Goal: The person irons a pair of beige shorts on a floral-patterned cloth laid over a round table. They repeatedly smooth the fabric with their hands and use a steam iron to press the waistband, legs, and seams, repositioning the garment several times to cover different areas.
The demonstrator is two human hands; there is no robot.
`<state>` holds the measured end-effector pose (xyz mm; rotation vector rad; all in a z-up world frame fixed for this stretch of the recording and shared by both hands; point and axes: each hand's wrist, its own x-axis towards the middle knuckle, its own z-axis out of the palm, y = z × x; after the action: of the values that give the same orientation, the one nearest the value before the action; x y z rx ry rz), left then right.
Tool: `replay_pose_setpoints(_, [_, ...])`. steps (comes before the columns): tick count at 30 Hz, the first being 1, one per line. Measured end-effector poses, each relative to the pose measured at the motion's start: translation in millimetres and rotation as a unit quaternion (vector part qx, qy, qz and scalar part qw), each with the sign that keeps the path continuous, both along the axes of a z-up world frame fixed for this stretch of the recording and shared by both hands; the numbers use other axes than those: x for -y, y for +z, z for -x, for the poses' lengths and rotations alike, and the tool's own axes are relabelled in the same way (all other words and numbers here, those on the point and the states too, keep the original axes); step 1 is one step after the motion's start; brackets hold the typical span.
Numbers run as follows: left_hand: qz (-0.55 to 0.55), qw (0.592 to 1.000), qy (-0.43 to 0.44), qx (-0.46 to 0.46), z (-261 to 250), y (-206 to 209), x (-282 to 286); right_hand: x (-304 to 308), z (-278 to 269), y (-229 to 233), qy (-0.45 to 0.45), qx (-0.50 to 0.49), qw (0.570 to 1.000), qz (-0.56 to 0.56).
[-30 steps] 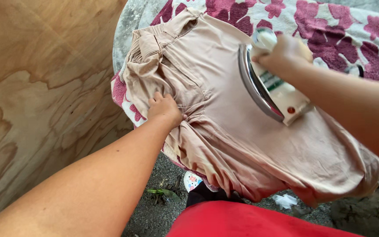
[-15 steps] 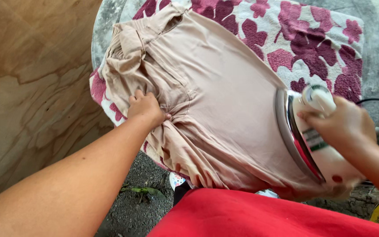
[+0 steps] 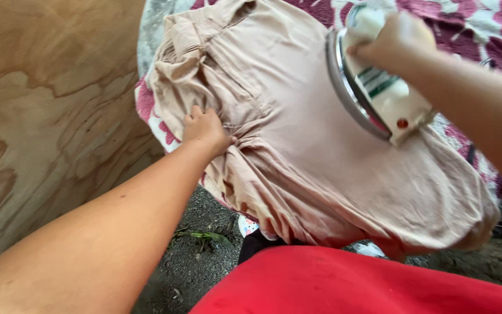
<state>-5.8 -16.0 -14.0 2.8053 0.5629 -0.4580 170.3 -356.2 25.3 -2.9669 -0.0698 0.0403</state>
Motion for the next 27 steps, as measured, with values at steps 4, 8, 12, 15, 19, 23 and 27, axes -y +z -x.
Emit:
replay_pose_setpoints(4, [0.0,1.0,-0.014,-0.014,0,1,-1,31,114,19,0.054,-0.073,0.992,0.082])
replay_pose_setpoints(8, [-0.002,1.0,-0.007,-0.007,1,-6,-3,43,208,56,0.012,-0.173,0.985,0.028])
replay_pose_setpoints(12, [0.015,0.999,-0.002,0.031,2,-13,-2,23,217,62,0.008,-0.164,0.986,0.002])
replay_pose_setpoints(15, [0.03,0.999,0.018,0.023,1,-16,-2,-22,192,44,0.024,-0.123,0.992,-0.009])
replay_pose_setpoints(19, [0.031,0.998,0.004,0.049,5,-18,-3,-105,133,31,0.056,-0.059,0.992,-0.092])
replay_pose_setpoints(23, [0.031,0.997,-0.014,0.074,8,-20,-1,-134,105,38,0.06,-0.024,0.994,-0.091])
replay_pose_setpoints(27, [0.021,0.999,-0.029,0.035,5,-14,-4,-95,137,35,0.029,-0.082,0.992,-0.092])
